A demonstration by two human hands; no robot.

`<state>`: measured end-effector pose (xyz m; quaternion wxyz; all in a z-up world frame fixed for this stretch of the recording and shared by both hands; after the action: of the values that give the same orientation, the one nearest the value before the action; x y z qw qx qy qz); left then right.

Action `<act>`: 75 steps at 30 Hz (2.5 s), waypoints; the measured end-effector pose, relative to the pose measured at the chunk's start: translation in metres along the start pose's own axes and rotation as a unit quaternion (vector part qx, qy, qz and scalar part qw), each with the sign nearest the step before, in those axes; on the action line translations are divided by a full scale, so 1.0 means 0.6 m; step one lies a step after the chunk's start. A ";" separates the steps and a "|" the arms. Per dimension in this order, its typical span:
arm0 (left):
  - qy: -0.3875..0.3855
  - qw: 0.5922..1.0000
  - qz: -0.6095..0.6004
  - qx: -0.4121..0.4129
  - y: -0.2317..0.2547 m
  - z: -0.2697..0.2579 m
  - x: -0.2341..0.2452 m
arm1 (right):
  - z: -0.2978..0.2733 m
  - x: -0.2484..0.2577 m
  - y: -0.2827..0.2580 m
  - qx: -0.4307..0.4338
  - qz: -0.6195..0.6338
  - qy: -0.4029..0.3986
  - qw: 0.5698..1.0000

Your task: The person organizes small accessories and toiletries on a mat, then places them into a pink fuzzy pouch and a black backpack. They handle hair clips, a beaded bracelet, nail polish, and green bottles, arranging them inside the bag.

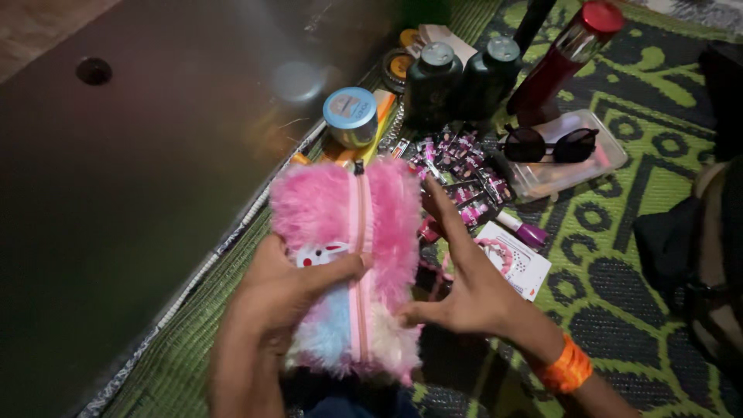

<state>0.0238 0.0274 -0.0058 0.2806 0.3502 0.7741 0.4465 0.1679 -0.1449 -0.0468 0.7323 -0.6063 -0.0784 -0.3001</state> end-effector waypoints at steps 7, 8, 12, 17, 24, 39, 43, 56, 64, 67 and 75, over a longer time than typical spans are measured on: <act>-0.077 0.965 -0.249 -0.035 0.018 -0.014 -0.041 | -0.010 -0.014 0.070 -0.147 0.321 -0.094 0.931; -0.056 0.959 -0.274 -0.041 0.017 -0.010 -0.046 | -0.027 -0.021 0.079 -0.156 0.376 -0.066 0.911; 0.026 0.954 -0.296 -0.040 0.010 0.001 -0.050 | -0.086 -0.044 0.107 -0.197 0.497 -0.089 0.841; -0.012 0.983 -0.179 -0.036 0.006 0.004 -0.035 | -0.153 0.032 0.113 -0.183 0.415 -0.148 0.879; -0.027 0.997 -0.055 -0.051 0.007 0.007 -0.019 | -0.165 0.186 0.094 -0.341 0.123 -0.211 0.908; -0.138 0.990 0.006 -0.017 0.043 -0.012 -0.108 | -0.178 0.135 0.041 -0.084 -0.194 -0.176 0.961; -0.318 0.947 -0.045 -0.015 0.037 -0.033 -0.131 | -0.160 0.058 0.071 -0.159 -0.168 -0.161 0.960; -0.252 0.968 0.009 0.007 0.009 -0.017 -0.059 | -0.137 0.130 0.022 -0.344 -0.039 -0.115 0.931; -0.247 0.963 -0.110 0.006 0.023 -0.007 -0.096 | -0.194 -0.046 0.094 -0.242 0.221 -0.279 0.903; -0.165 0.986 -0.034 0.017 0.021 -0.003 -0.081 | -0.214 -0.097 0.090 -0.238 0.367 -0.339 0.833; -0.165 0.983 -0.072 -0.025 0.019 0.005 -0.052 | -0.169 0.099 0.065 -0.264 0.490 -0.250 0.792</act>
<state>0.0478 0.0084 0.0069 0.4444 0.3551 0.7289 0.3809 0.2112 -0.2570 -0.0766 0.5476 -0.7871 0.1308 0.2521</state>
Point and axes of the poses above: each hand's wrist, its own z-axis towards the middle knuckle, its own x-axis out of the back of the hand, y = z × x, the point moved 3 cm from there along z, towards the middle knuckle, and after that the axes turned 7 degrees about -y, right-handed, at the moved point
